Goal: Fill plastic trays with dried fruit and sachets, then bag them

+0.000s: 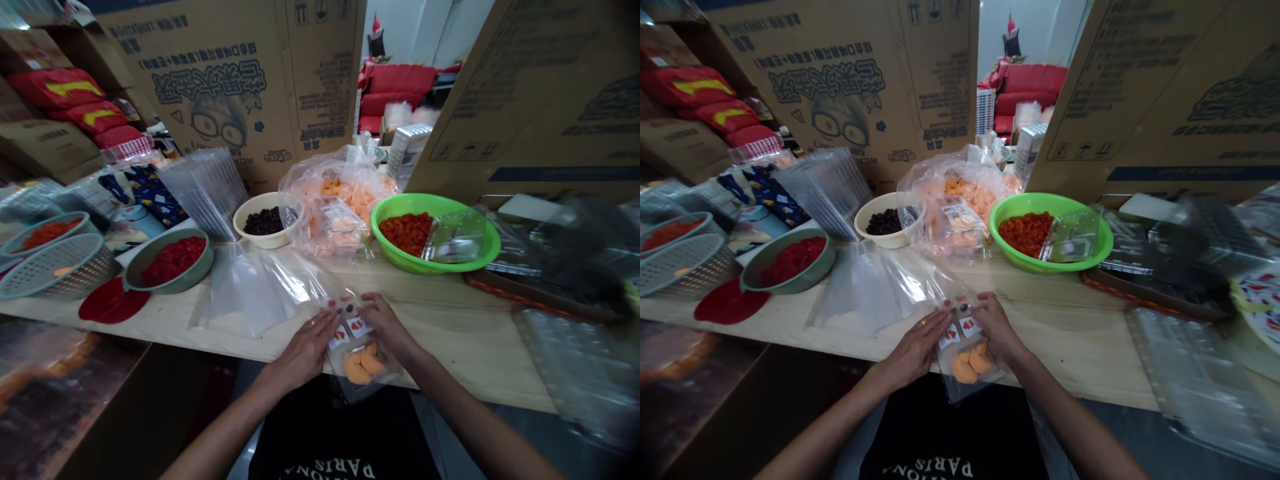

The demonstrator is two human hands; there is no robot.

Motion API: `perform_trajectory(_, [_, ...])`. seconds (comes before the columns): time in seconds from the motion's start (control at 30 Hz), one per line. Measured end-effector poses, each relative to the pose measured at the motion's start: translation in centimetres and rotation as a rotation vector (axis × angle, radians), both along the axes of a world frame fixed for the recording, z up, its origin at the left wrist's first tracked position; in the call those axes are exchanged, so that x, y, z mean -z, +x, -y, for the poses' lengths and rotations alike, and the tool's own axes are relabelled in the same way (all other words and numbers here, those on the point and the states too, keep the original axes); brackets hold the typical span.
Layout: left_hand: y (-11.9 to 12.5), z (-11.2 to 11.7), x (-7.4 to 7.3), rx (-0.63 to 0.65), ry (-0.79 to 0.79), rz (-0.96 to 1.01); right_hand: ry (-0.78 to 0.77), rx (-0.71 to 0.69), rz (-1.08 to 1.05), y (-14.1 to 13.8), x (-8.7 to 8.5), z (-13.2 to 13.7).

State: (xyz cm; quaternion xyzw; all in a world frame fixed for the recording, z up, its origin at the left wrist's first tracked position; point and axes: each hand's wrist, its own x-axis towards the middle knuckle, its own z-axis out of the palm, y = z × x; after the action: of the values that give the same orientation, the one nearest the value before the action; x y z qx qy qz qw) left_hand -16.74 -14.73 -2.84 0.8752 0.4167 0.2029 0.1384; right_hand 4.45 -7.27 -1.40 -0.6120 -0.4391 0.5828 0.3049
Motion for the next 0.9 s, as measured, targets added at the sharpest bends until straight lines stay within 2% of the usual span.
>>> perform_trajectory(0.07, [0.0,0.6,-1.0,-0.042,-0.134,-0.002,0.181,-0.152,0.371,-0.3,0.1,0.3])
perform_trajectory(0.17, [1.1,1.7,-2.3,-0.099,-0.266,-0.013,0.442,-0.424,0.982,-0.5,-0.8,0.9])
perform_trajectory(0.23, [2.5,2.5,-2.7,-0.129,-0.315,-0.032,0.603,-0.569,1.206,-0.5,-1.5,1.5])
perform_trajectory(0.33, [4.4,3.6,-2.5,-0.191,-0.338,-0.063,0.906,-0.812,1.219,-0.9,-2.1,2.4])
perform_trajectory(0.43, [5.1,4.3,-2.3,-0.232,-0.326,-0.073,1.075,-0.953,1.208,-2.0,-1.8,2.2])
perform_trajectory(0.63, [3.1,4.6,-2.3,-0.208,-0.289,-0.054,1.132,-1.038,1.218,-4.9,-1.2,-0.6])
perform_trajectory(0.8, [1.3,4.4,-2.3,-0.223,-0.23,0.029,1.23,-1.022,1.24,-6.3,-0.6,-0.2])
perform_trajectory(0.9, [1.0,4.5,-1.5,-0.285,-0.154,0.091,1.27,-1.016,1.192,-6.9,-0.6,0.4])
